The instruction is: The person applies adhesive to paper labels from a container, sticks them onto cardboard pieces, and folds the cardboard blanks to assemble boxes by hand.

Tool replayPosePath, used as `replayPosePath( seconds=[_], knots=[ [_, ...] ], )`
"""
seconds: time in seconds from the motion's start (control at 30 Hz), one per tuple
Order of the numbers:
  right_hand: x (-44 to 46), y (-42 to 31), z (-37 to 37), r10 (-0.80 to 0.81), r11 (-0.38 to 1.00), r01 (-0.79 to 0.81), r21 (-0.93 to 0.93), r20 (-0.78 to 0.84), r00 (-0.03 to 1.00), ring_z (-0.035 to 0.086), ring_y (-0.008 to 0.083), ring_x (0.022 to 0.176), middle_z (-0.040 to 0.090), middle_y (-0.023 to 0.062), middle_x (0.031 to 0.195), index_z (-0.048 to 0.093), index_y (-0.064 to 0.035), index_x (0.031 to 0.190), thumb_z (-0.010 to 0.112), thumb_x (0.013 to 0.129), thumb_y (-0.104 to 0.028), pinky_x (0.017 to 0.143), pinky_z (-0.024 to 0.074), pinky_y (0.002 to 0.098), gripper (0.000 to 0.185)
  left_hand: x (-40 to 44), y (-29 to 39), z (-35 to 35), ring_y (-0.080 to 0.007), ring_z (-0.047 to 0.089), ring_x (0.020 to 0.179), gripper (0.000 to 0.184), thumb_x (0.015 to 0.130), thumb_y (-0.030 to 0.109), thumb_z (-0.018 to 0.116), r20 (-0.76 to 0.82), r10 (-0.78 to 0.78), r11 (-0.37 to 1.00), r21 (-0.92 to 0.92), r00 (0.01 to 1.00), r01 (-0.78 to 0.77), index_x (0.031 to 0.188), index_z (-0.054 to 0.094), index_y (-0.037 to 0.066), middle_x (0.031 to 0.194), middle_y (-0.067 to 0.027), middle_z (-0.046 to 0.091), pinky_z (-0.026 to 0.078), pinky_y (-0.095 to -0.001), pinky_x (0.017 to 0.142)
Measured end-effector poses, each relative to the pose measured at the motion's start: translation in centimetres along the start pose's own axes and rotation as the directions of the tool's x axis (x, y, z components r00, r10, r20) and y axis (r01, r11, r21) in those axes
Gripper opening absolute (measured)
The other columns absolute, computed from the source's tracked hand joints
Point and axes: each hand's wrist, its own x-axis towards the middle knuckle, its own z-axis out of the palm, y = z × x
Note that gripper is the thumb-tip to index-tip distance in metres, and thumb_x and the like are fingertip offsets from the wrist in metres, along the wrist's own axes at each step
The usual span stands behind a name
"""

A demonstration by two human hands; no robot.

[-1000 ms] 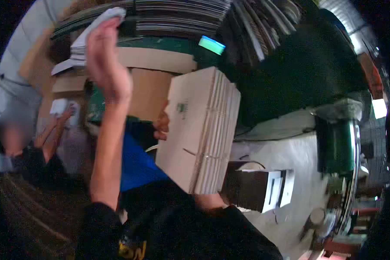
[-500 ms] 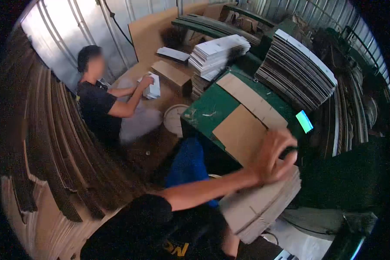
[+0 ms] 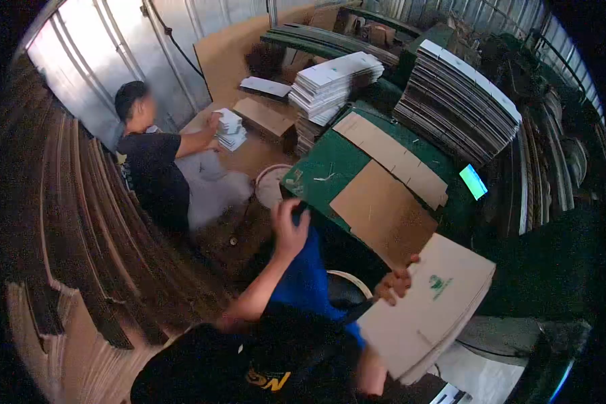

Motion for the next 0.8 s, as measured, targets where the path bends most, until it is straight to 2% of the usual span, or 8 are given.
replayPosePath(
  seconds=[0.1,0.2,0.3,0.4,0.43,0.47,0.57,0.8],
  knots=[
    [-0.4,-4.5,-1.7,0.011,0.998,-0.014,-0.06,-0.047,0.999,0.055,0.0267,0.096,0.055,0.0148,0.109,0.035,-0.0083,0.145,0.051,0.095,-0.044,0.075,0.0478,0.0422,0.063,-10.5,-9.2,-2.1,-0.0442,0.046,0.115,0.058,0.078,0.025,0.075,0.209,-0.181,0.835,0.549,0.961,0.038,0.128,0.051,0.008,0.12,-0.0236,0.05,0.04,-0.0521,0.095],
    [-0.3,-9.2,-3.5,-0.047,0.889,-0.085,-0.45,-0.276,0.96,0.058,0.0269,0.099,0.057,0.0155,0.114,0.039,-0.006,0.142,0.054,0.094,-0.039,0.081,0.05,0.042,0.06,-8.5,-6.5,-2.9,-0.05,0.042,0.119,0.072,0.073,0.032,0.079,0.368,-0.374,0.842,0.519,0.851,0.146,0.135,0.047,0.011,0.126,-0.0287,0.045,0.039,-0.0558,0.097],
    [-0.7,-14.2,-3.9,-0.531,0.182,-0.443,-0.878,-0.467,0.707,0.063,0.0243,0.1,0.061,0.0163,0.119,0.045,-0.0013,0.136,0.062,0.092,-0.032,0.089,0.0525,0.0373,0.056,-8.4,-4.9,-2.5,-0.0485,0.043,0.121,0.077,0.07,0.034,0.081,0.524,-0.312,0.834,0.551,0.792,-0.036,0.137,0.048,0.014,0.127,-0.0282,0.046,0.04,-0.0566,0.097],
    [6.5,-15.3,-0.9,-0.346,-0.42,-0.526,-0.74,-0.405,0.846,0.066,0.0236,0.098,0.069,0.0122,0.11,0.062,-0.0027,0.123,0.09,0.064,-0.031,0.09,0.0532,0.0382,0.071,-6.1,-5.6,-3.7,-0.0399,0.062,0.097,0.078,0.073,0.035,0.082,0.721,-0.086,0.944,0.279,0.688,-0.175,0.138,0.046,0.011,0.126,-0.0208,0.053,0.052,-0.0518,0.084],
    [8.1,-14.4,1.3,-0.281,-0.569,-0.468,-0.676,-0.375,0.883,0.067,0.0234,0.095,0.069,0.0128,0.114,0.061,-0.0033,0.125,0.089,0.062,-0.043,0.089,0.0528,0.039,0.079,-4.6,-1.3,-4.3,-0.0298,0.066,0.087,0.069,0.082,0.032,0.077,0.716,-0.494,0.839,0.243,0.494,0.487,0.139,0.045,0.011,0.121,-0.0155,0.056,0.055,-0.0384,0.064],
    [9.0,-16.2,-0.7,-0.213,-0.698,-0.439,-0.566,-0.422,0.881,0.066,0.0242,0.101,0.069,0.0132,0.115,0.062,-0.0062,0.125,0.09,0.058,-0.048,0.091,0.0517,0.0397,0.084,-3.5,-0.7,-4.6,-0.0208,0.066,0.086,0.063,0.088,0.026,0.073,0.79,-0.502,0.633,0.058,0.352,0.772,0.141,0.043,0.012,0.117,-0.0116,0.057,0.053,-0.0301,0.056],
    [11.4,-19.1,-4.8,-0.084,-0.688,-0.538,-0.487,-0.683,0.726,0.068,0.0265,0.095,0.071,0.0132,0.108,0.066,-0.0078,0.122,0.09,0.057,-0.05,0.085,0.0539,0.0389,0.081,-1.8,1.7,-1.9,-0.0155,0.062,0.088,0.053,0.091,0.017,0.07,0.875,-0.125,0.935,-0.053,0.467,0.351,0.139,0.048,0.009,0.116,-0.0097,0.059,0.052,-0.0281,0.067],
    [14.7,-20.6,-6.3,-0.021,-0.773,-0.511,-0.376,-0.789,0.614,0.069,0.0298,0.084,0.071,0.0138,0.101,0.067,-0.0061,0.119,0.089,0.056,-0.055,0.075,0.0562,0.041,0.083,4.4,10.8,11.1,-0.0347,0.048,0.128,0.068,0.079,0.033,0.079,0.796,0.42,0.874,-0.226,0.435,-0.431,0.137,0.052,0.01,0.139,-0.0194,0.05,0.041,-0.0442,0.104]
  ],
)
